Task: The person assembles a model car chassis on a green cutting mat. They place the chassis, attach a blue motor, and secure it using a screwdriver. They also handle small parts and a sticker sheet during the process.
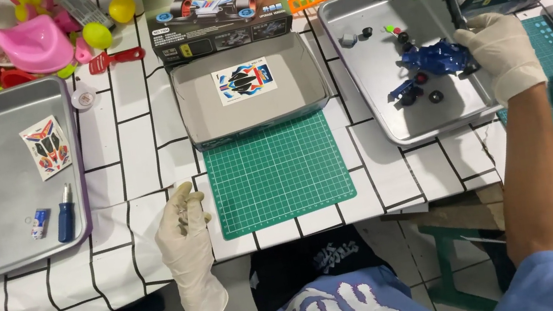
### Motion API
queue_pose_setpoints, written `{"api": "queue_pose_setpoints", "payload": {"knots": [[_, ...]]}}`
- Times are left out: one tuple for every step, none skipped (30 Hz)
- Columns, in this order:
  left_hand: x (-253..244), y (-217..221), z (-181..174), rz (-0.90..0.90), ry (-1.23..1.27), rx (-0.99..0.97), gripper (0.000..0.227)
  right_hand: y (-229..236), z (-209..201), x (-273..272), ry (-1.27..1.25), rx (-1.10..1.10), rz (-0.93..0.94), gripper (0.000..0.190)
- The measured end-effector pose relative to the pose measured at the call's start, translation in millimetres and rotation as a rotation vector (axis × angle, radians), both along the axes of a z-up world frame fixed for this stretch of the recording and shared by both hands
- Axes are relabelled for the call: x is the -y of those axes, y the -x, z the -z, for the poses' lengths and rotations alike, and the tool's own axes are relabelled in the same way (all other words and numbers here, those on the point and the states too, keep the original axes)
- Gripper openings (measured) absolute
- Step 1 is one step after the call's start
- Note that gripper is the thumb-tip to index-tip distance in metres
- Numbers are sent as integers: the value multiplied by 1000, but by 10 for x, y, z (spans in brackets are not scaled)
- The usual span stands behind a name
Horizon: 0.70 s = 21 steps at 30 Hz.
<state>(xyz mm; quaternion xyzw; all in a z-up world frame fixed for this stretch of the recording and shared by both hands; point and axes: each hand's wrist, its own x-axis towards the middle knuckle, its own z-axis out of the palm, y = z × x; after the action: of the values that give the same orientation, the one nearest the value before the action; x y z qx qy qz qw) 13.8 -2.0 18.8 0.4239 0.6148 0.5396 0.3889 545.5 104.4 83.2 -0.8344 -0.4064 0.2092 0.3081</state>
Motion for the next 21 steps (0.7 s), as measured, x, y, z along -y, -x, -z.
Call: {"api": "queue_pose_setpoints", "payload": {"knots": [[3, -6, -10, 6, 2, -1, 36, 48, -27, 47, 2, -1, 6, 39], [1, -14, -21, -4, 10, 12, 34, 97, -63, 81, 26, -53, 10, 34], [0, -20, -34, -14, 19, 25, 33, 148, -101, 115, 50, -105, 14, 29], [-4, -25, -46, -14, 17, 25, 33, 48, -35, 121, 48, -106, 14, 29], [-8, -27, -57, -17, 35, 13, 33, -50, 34, 127, 81, -123, 9, 12], [2, -25, -64, -20, 57, 0, 33, -144, 113, 144, 117, -141, 5, 14], [4, -18, -62, -21, 59, -1, 33, -105, 104, 149, 119, -142, 5, 14], [0, -20, -58, -17, 48, -10, 33, -76, 89, 165, 125, -82, 2, 19], [-2, -22, -56, -13, 38, -18, 33, -48, 74, 182, 131, -23, -1, 24], [-1, -14, -39, -8, 39, -17, 33, 46, 2, 209, 132, -22, 3, 24], [1, -3, -24, 1, 27, -37, 33, 143, -70, 236, 96, -170, -39, 14], [-1, 4, -10, 5, 13, -54, 34, 242, -156, 234, 57, -315, -88, 14], [-11, 12, 29, 4, 11, -51, 34, 488, -343, 327, 55, -311, -89, 14], [1, 19, 80, 20, -44, -106, 37, 738, -518, 418, 171, -286, -210, 19], [13, 24, 132, 37, -98, -162, 40, 985, -689, 512, 287, -261, -329, 26], [33, -13, 54, 34, -97, -160, 40, 1149, -654, 539, 289, -260, -332, 26], [50, -55, -25, 104, -187, -276, 45, 1308, -618, 563, 357, -60, -662, 25], [67, -86, -108, 180, -275, -394, 50, 1470, -573, 604, 421, 144, -985, 30], [38, -117, -71, 183, -271, -395, 50, 1724, -537, 627, 424, 140, -984, 30], [2, -153, -29, 268, -414, -594, 58, 1974, -500, 653, 494, 94, -996, 21], [-33, -189, 14, 355, -557, -793, 67, 2222, -463, 679, 564, 47, -1006, 24]]}}
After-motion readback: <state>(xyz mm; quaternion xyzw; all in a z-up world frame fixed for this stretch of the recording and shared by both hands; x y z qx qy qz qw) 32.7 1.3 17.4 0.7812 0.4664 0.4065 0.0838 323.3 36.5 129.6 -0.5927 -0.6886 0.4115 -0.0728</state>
